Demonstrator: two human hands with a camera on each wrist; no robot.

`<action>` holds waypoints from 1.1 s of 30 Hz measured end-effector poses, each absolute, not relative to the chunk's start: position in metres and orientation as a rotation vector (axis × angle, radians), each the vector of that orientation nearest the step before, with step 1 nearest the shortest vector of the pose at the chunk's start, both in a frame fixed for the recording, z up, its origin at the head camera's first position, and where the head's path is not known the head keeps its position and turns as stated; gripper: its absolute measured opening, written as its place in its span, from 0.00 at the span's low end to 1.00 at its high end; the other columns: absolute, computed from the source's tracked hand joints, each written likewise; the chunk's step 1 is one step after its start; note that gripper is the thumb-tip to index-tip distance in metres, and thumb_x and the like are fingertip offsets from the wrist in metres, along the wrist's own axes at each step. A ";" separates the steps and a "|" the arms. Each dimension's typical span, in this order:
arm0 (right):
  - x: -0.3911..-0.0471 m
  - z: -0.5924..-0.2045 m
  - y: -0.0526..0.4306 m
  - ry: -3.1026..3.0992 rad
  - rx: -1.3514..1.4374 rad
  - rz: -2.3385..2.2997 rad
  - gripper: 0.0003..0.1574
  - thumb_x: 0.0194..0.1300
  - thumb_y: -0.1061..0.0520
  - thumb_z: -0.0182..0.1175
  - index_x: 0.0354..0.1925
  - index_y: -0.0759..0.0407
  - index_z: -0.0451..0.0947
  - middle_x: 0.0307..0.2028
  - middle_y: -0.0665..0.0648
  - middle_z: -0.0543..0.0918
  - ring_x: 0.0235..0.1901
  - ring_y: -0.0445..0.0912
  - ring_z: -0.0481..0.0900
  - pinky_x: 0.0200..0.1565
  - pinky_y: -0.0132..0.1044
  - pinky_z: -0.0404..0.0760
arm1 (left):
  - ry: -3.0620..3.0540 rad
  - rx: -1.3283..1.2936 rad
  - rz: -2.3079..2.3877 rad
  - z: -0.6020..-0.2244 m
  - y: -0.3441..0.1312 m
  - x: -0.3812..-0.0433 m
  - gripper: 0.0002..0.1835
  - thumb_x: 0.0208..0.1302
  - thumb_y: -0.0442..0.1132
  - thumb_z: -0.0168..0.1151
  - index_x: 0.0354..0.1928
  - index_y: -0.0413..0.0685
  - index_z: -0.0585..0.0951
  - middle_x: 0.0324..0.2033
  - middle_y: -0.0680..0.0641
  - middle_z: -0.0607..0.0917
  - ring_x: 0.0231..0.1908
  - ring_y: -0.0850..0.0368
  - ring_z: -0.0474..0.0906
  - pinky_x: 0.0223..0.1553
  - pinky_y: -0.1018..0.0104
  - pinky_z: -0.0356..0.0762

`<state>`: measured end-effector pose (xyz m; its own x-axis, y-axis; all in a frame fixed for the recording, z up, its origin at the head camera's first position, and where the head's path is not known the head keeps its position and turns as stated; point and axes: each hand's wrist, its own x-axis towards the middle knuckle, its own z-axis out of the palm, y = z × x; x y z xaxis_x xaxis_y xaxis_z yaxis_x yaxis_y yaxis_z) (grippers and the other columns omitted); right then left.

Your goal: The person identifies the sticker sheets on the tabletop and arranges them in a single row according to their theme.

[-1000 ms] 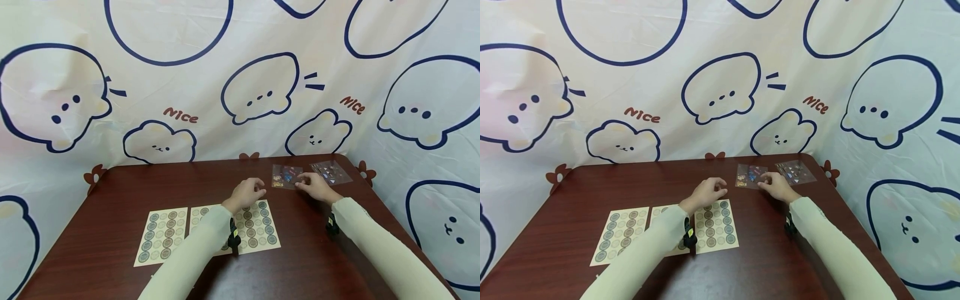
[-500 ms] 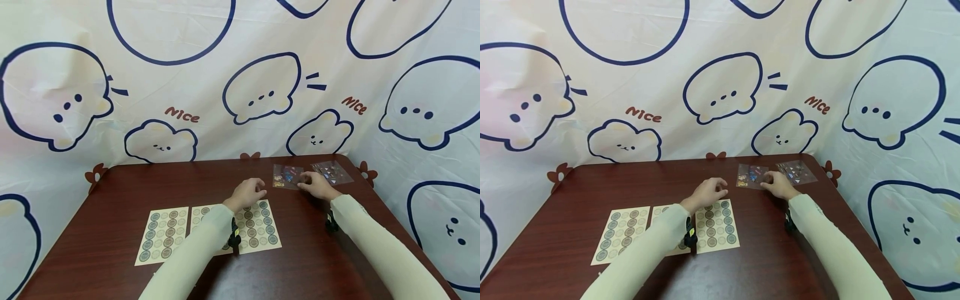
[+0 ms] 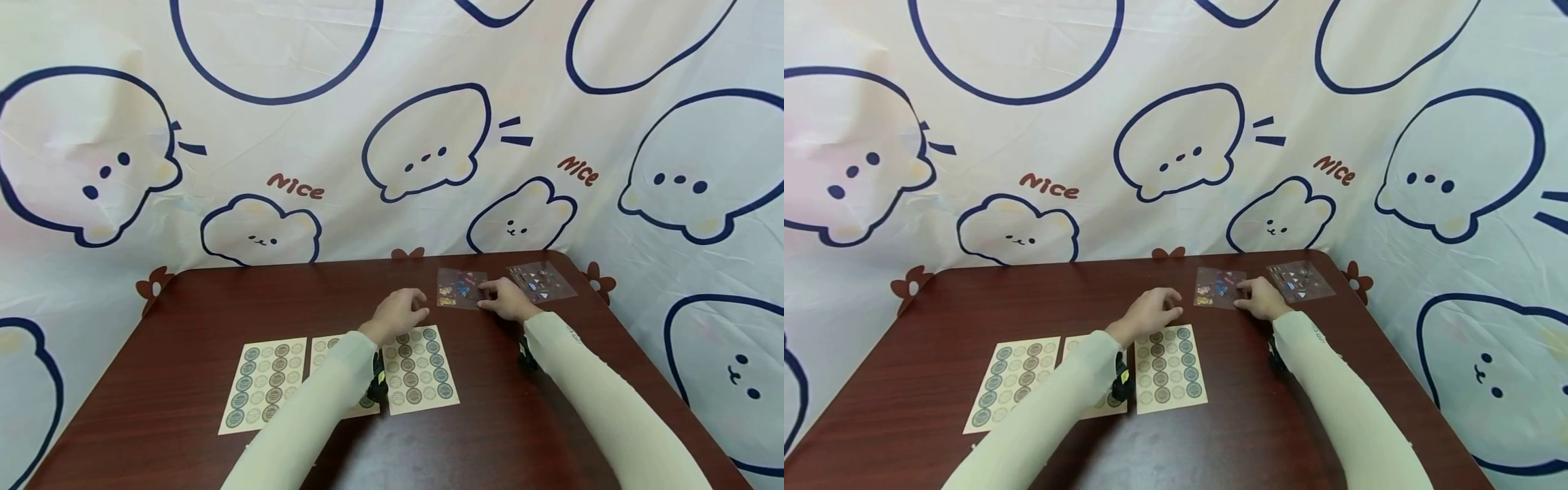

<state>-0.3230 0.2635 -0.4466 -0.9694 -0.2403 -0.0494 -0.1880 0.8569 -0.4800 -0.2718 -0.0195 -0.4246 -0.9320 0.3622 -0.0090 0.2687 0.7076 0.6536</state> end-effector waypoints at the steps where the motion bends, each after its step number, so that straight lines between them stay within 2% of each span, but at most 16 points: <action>1: -0.323 -0.447 0.260 2.926 -0.346 -0.737 0.28 0.69 0.57 0.64 0.63 0.68 0.76 0.60 0.72 0.79 0.54 0.58 0.78 0.61 0.58 0.75 | 2.780 0.513 1.023 -0.425 -0.020 -0.272 0.18 0.74 0.45 0.59 0.61 0.47 0.79 0.47 0.46 0.84 0.43 0.53 0.80 0.44 0.55 0.79; 8: -0.323 -0.447 0.230 2.898 -0.357 -0.752 0.29 0.69 0.55 0.65 0.64 0.65 0.77 0.60 0.69 0.79 0.54 0.56 0.77 0.62 0.55 0.74 | 2.839 0.511 0.938 -0.432 -0.030 -0.276 0.20 0.74 0.46 0.59 0.63 0.48 0.78 0.53 0.46 0.79 0.48 0.53 0.78 0.50 0.54 0.78; 12: -0.322 -0.447 0.219 2.895 -0.336 -0.741 0.30 0.69 0.54 0.66 0.65 0.63 0.76 0.62 0.67 0.78 0.55 0.55 0.76 0.63 0.55 0.74 | 2.850 0.481 0.954 -0.436 -0.039 -0.279 0.23 0.73 0.47 0.60 0.66 0.48 0.77 0.58 0.43 0.77 0.54 0.49 0.77 0.55 0.51 0.78; 18: -0.321 -0.447 0.204 2.893 -0.339 -0.730 0.29 0.69 0.53 0.66 0.65 0.61 0.77 0.58 0.64 0.79 0.50 0.53 0.73 0.59 0.51 0.74 | 2.793 0.425 1.089 -0.440 -0.050 -0.284 0.29 0.71 0.45 0.61 0.71 0.45 0.71 0.62 0.37 0.74 0.61 0.42 0.72 0.63 0.45 0.73; 24: -0.319 -0.451 0.194 2.893 -0.338 -0.762 0.29 0.69 0.53 0.66 0.65 0.59 0.77 0.57 0.62 0.79 0.51 0.52 0.74 0.60 0.51 0.75 | 2.693 0.466 1.235 -0.443 -0.056 -0.289 0.33 0.70 0.43 0.62 0.74 0.41 0.66 0.63 0.33 0.72 0.63 0.38 0.71 0.64 0.41 0.71; 29: -0.319 -0.451 0.186 2.882 -0.406 -0.775 0.28 0.68 0.54 0.66 0.64 0.59 0.78 0.54 0.61 0.83 0.47 0.50 0.77 0.54 0.48 0.77 | 2.680 0.429 1.248 -0.449 -0.058 -0.292 0.36 0.69 0.41 0.63 0.76 0.44 0.63 0.65 0.34 0.70 0.62 0.40 0.72 0.64 0.43 0.72; 33: -0.318 -0.450 0.179 2.863 -0.435 -0.782 0.28 0.68 0.54 0.67 0.64 0.60 0.78 0.55 0.62 0.83 0.49 0.51 0.79 0.55 0.49 0.78 | 2.696 0.430 1.222 -0.454 -0.059 -0.293 0.38 0.69 0.41 0.64 0.77 0.45 0.62 0.66 0.35 0.69 0.58 0.43 0.73 0.63 0.45 0.72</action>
<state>-0.3181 0.1790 -0.4498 -0.9481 -0.3123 -0.0601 -0.2385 0.8230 -0.5156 -0.2930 -0.0590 -0.4536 -0.9475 0.3193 -0.0186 0.1964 0.6269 0.7539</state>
